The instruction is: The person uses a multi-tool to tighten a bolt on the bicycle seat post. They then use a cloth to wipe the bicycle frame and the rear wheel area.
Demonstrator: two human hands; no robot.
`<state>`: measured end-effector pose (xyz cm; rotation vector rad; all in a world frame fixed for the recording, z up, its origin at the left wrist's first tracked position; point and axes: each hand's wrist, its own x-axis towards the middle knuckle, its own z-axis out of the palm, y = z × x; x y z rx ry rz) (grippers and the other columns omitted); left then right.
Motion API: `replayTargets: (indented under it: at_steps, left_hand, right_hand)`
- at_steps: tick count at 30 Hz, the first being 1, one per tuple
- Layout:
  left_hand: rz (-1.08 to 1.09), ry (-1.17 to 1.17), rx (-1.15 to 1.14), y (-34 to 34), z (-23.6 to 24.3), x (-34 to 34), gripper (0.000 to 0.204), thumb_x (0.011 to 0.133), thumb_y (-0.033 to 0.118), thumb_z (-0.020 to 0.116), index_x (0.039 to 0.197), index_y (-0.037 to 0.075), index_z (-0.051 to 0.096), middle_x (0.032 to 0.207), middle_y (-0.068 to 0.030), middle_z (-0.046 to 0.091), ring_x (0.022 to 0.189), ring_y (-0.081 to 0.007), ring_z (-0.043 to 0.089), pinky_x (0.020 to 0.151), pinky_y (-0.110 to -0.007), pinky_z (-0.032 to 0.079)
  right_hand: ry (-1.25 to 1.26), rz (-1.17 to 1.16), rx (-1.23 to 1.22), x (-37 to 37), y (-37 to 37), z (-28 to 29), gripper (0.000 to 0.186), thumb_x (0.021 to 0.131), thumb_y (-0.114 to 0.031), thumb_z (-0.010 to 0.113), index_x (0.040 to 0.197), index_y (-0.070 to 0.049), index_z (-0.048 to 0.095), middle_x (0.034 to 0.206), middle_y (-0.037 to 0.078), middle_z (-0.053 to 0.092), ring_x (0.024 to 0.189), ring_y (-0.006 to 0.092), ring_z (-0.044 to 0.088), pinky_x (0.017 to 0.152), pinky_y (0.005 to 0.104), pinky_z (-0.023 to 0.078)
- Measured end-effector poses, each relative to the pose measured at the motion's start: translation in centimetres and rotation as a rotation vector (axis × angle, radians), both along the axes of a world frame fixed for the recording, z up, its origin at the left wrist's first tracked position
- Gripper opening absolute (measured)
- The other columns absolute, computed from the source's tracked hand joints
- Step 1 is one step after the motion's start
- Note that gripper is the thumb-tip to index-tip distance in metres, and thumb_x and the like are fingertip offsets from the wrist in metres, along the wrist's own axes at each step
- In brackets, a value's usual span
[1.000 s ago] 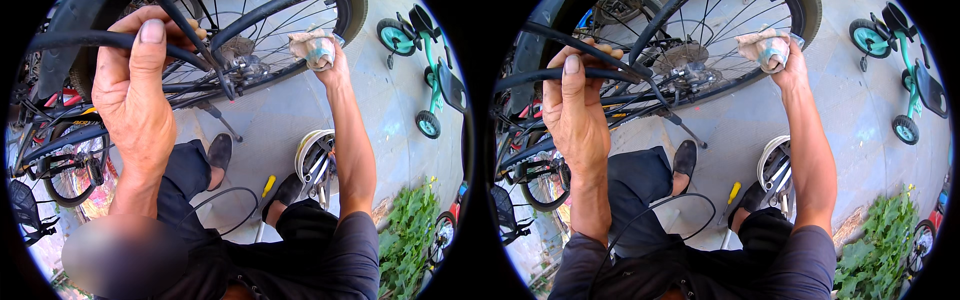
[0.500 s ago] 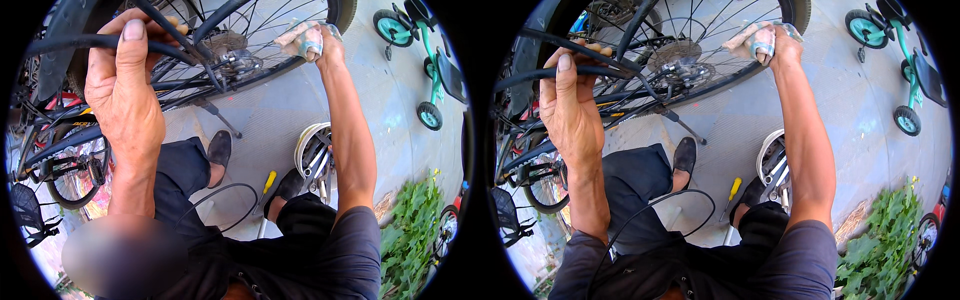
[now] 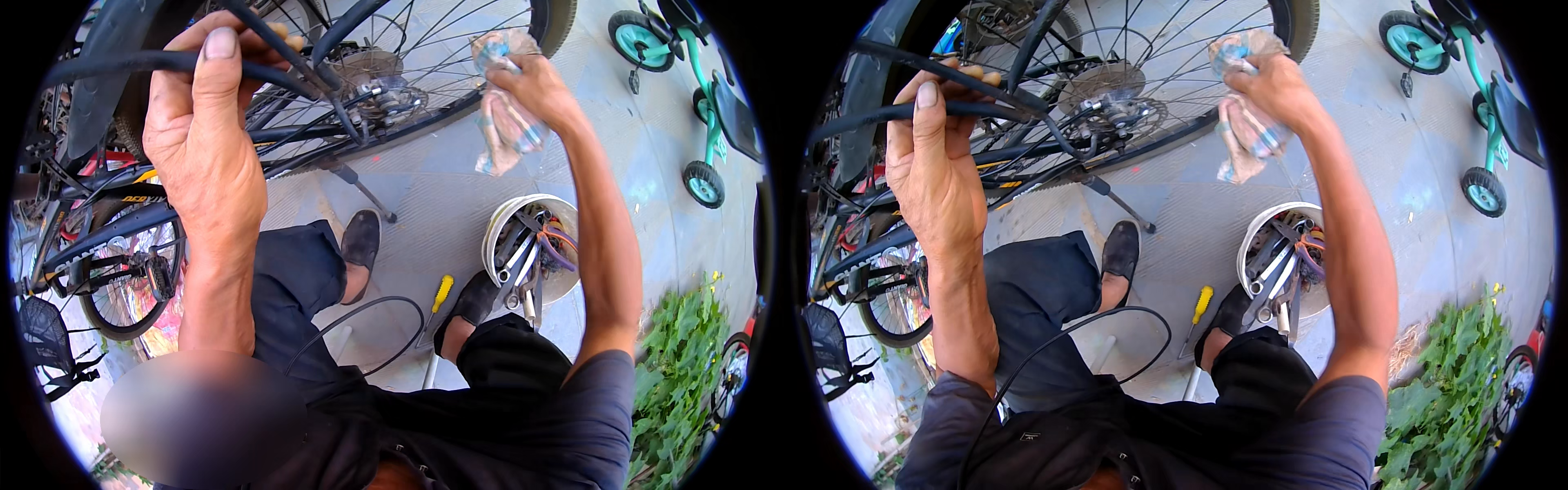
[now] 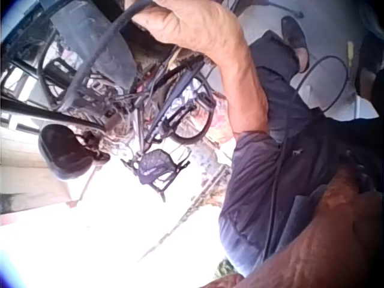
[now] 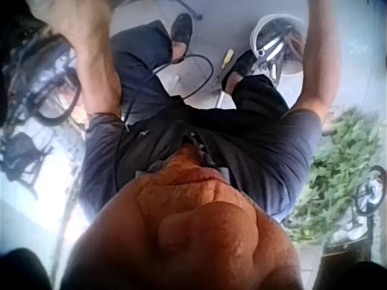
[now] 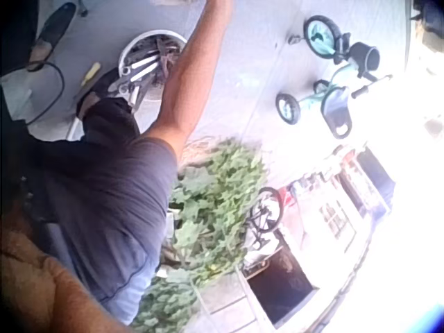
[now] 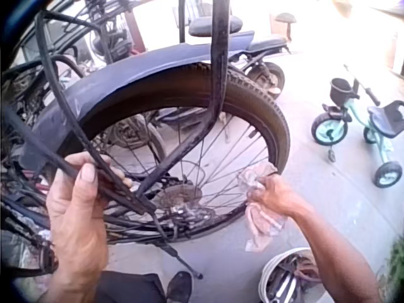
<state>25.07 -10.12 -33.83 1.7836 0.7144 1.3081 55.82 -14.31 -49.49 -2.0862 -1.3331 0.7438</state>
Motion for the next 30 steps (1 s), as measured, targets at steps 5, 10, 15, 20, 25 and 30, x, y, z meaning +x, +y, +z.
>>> replayTargets:
  at_steps: [5,10,15,20,25,30]
  left_hand:
    - [-0.066,-0.009,0.019,0.6,0.2,-0.7,0.025,0.104,0.021,0.055,0.121,0.004,0.063,0.107,-0.0154,0.070,0.100,-0.0231,0.068,0.089,-0.037,0.056]
    - [-0.027,0.004,0.022,0.9,-0.2,-1.1,0.026,0.103,0.021,0.056,0.122,0.004,0.063,0.107,-0.0150,0.069,0.101,-0.0237,0.068,0.091,-0.038,0.055]
    - [-0.041,0.020,0.036,0.9,-0.1,-1.2,0.027,0.103,0.022,0.056,0.122,0.004,0.063,0.108,-0.0157,0.070,0.101,-0.0253,0.068,0.091,-0.039,0.055]
    - [-0.072,0.034,0.020,1.0,0.1,-1.4,0.028,0.103,0.022,0.055,0.123,0.004,0.063,0.109,-0.0180,0.070,0.102,-0.0269,0.069,0.093,-0.039,0.055]
    - [-0.069,-0.072,-0.044,-0.6,0.4,0.2,0.026,0.102,0.019,0.057,0.120,0.000,0.061,0.103,-0.0138,0.069,0.095,-0.0206,0.066,0.085,-0.031,0.053]
    - [-0.019,-0.136,-0.016,-0.9,0.1,1.4,0.019,0.102,0.017,0.058,0.112,0.001,0.060,0.094,-0.0064,0.067,0.084,-0.0122,0.063,0.076,-0.025,0.052]
  right_hand:
    - [-0.129,0.134,0.192,-3.7,-4.5,3.2,0.043,0.089,-0.019,0.063,0.129,-0.001,0.062,0.098,0.021,0.071,0.075,0.0275,0.072,0.069,0.0395,0.059]
    - [-0.225,0.258,0.527,-9.2,-5.8,1.9,0.040,0.088,-0.005,0.063,0.128,-0.002,0.063,0.098,0.013,0.066,0.071,0.0233,0.068,0.063,0.0369,0.057]
    - [-0.228,0.169,0.646,-12.0,-5.3,3.1,0.033,0.086,-0.005,0.065,0.119,-0.003,0.067,0.094,0.013,0.065,0.071,0.0289,0.067,0.064,0.0367,0.055]
    - [-0.129,0.197,0.662,-13.1,-4.8,3.3,0.033,0.084,-0.005,0.064,0.117,-0.001,0.067,0.090,0.016,0.065,0.072,0.0318,0.067,0.065,0.0385,0.054]
    - [-0.042,0.200,0.522,-13.6,-4.2,3.3,0.035,0.087,-0.010,0.061,0.120,0.001,0.065,0.096,0.020,0.068,0.076,0.0353,0.068,0.071,0.0412,0.055]
    - [0.019,0.156,0.577,-14.7,-4.1,3.2,0.037,0.088,-0.012,0.058,0.123,0.001,0.064,0.102,0.023,0.068,0.082,0.0389,0.069,0.074,0.0435,0.055]
